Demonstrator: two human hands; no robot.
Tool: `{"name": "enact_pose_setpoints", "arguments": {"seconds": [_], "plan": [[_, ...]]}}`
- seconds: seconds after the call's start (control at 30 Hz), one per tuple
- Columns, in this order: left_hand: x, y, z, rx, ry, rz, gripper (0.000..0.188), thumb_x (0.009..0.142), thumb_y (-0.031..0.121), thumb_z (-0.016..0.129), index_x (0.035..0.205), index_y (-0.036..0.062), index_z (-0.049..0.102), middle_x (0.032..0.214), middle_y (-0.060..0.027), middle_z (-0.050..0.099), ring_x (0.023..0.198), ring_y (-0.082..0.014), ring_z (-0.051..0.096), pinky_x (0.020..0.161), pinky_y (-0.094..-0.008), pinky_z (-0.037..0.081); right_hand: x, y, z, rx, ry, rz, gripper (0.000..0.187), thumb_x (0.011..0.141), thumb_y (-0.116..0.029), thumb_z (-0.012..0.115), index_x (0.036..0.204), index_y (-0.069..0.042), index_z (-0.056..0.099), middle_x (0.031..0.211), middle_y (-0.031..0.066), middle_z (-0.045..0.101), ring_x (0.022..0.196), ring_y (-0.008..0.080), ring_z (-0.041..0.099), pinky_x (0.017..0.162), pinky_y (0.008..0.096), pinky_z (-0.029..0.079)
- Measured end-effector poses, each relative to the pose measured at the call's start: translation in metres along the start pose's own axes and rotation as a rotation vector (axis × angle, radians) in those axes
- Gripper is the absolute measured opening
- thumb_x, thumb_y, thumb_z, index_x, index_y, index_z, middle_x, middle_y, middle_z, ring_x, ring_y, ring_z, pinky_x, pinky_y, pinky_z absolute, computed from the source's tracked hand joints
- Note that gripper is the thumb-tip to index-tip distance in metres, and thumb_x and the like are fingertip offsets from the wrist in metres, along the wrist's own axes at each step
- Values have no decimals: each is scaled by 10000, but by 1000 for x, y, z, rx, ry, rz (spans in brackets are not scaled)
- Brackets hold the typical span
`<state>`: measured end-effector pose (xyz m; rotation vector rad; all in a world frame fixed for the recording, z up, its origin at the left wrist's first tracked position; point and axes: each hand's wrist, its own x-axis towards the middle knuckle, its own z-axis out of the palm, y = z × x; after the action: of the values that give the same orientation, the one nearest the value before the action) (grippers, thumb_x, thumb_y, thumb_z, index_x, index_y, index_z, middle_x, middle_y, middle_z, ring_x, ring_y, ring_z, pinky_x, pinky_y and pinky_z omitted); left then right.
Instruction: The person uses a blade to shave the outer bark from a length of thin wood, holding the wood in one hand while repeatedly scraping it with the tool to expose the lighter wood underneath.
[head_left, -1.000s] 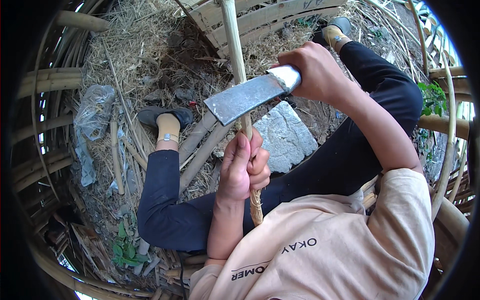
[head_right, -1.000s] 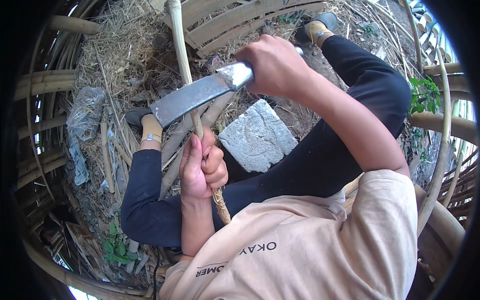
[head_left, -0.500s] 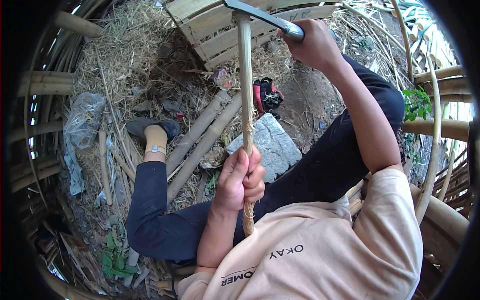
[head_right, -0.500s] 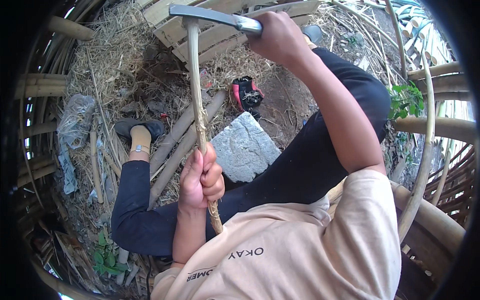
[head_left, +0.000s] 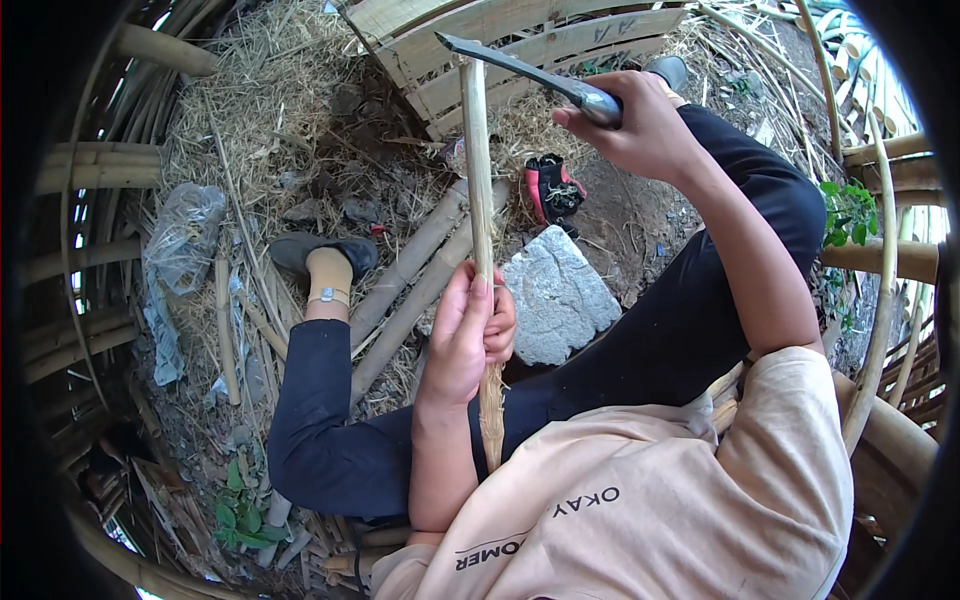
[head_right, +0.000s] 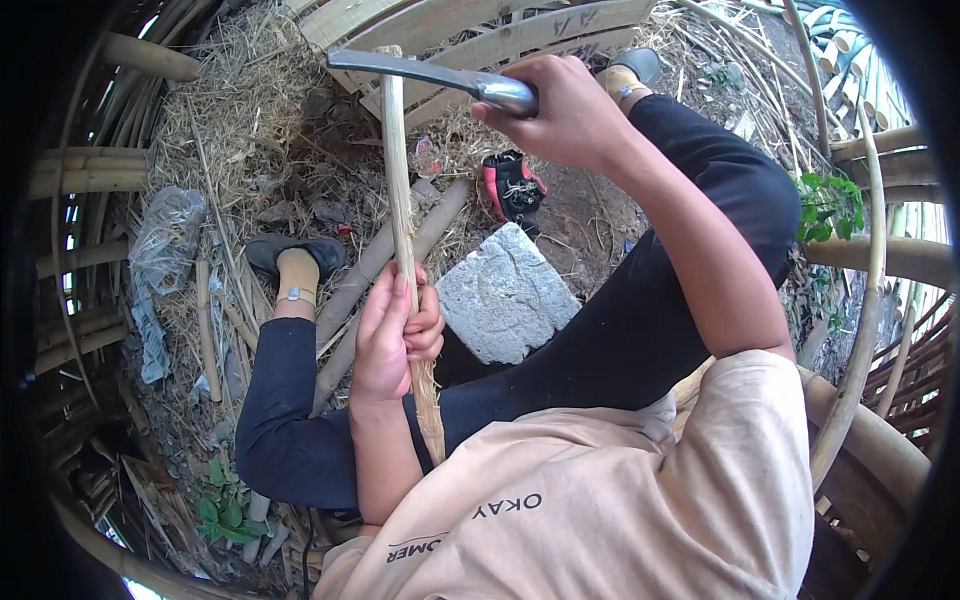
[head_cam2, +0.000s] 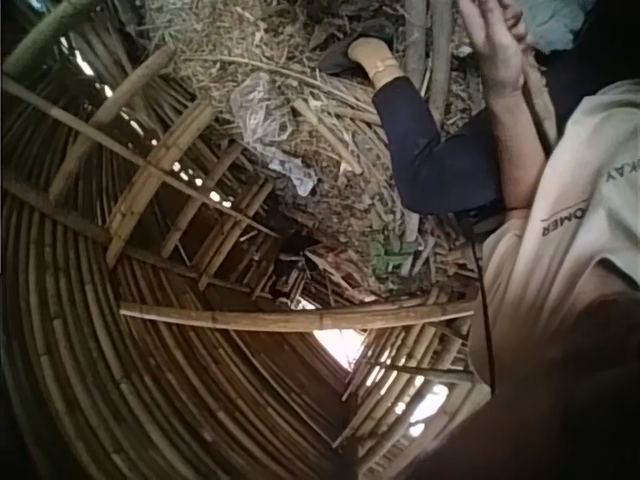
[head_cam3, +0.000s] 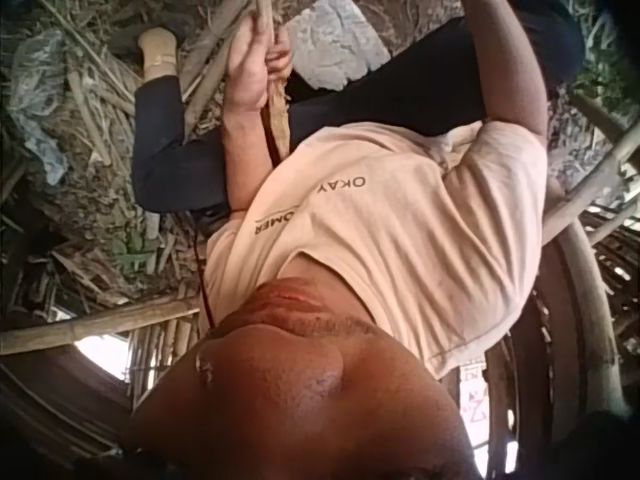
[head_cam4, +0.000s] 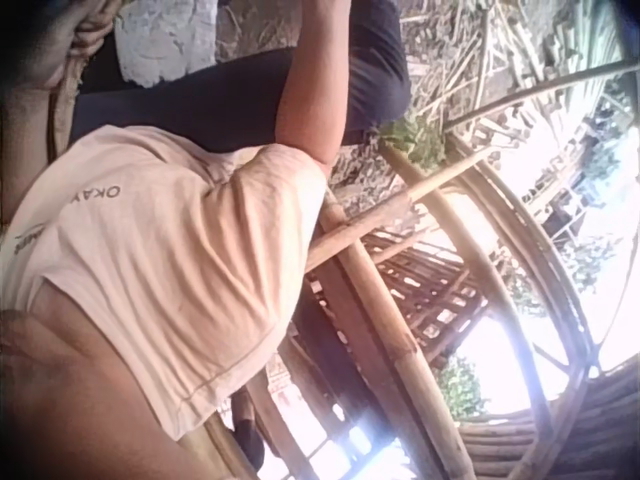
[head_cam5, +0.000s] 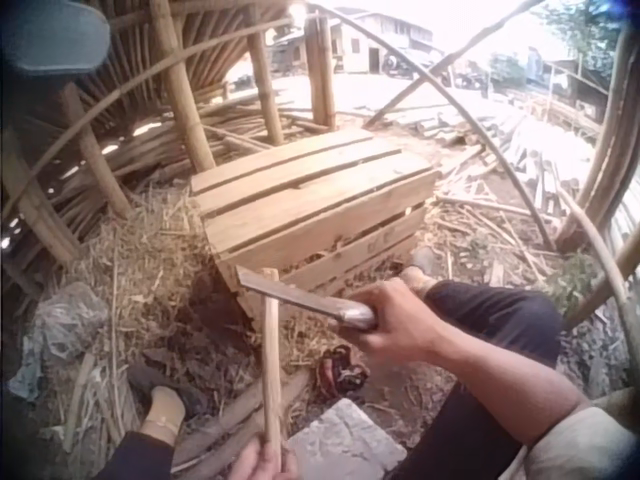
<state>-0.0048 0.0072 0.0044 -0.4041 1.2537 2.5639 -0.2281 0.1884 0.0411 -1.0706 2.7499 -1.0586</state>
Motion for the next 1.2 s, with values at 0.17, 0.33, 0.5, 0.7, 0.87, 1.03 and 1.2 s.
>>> {"name": "enact_pose_setpoints", "arguments": {"seconds": [0.17,0.33,0.5,0.7,0.87,1.03,1.2], "plan": [[0,2,3,118,149,6,191,1076,279,385,1074,106,464,737,34,389,550,-18,331,450,-159,293,-2,1,7,21,-88,63,314,835,-300,731,868,12,723,676,170,667,638,308,674,639,376,521],[-2,2,8,32,203,-21,232,1078,298,377,978,108,468,725,44,379,563,-17,329,452,-155,275,-2,7,22,-83,-110,-23,235,778,-233,741,863,-15,716,721,181,678,691,334,681,679,409,543],[-4,-2,3,-84,137,1,254,1081,299,359,936,105,438,648,67,304,521,-10,259,407,-163,176,-5,11,29,-150,-93,-47,205,729,-191,718,872,-45,722,749,172,685,725,347,681,705,428,548],[-6,-19,19,94,262,70,310,1081,369,344,903,125,416,628,79,274,486,-1,218,393,-181,135,-6,13,33,-244,-75,-13,207,677,-143,681,864,-74,735,739,160,682,737,351,683,703,439,552],[-9,-25,33,187,280,98,317,1077,373,361,886,125,411,626,75,281,469,-6,237,383,-188,151,14,36,28,-325,67,87,194,708,-141,664,868,-67,744,758,182,697,720,359,698,724,448,569],[-15,-33,46,236,218,115,288,1075,277,399,877,84,481,625,73,353,483,-4,323,415,-170,275,28,66,-2,-547,143,199,214,838,-237,668,932,-58,740,781,208,691,736,352,697,724,447,554],[-10,-12,19,128,289,139,296,1071,346,402,890,119,455,614,89,295,471,5,248,387,-181,152,14,36,-14,-270,38,313,328,895,-376,672,981,-67,741,797,192,701,743,307,712,726,431,554]]}}
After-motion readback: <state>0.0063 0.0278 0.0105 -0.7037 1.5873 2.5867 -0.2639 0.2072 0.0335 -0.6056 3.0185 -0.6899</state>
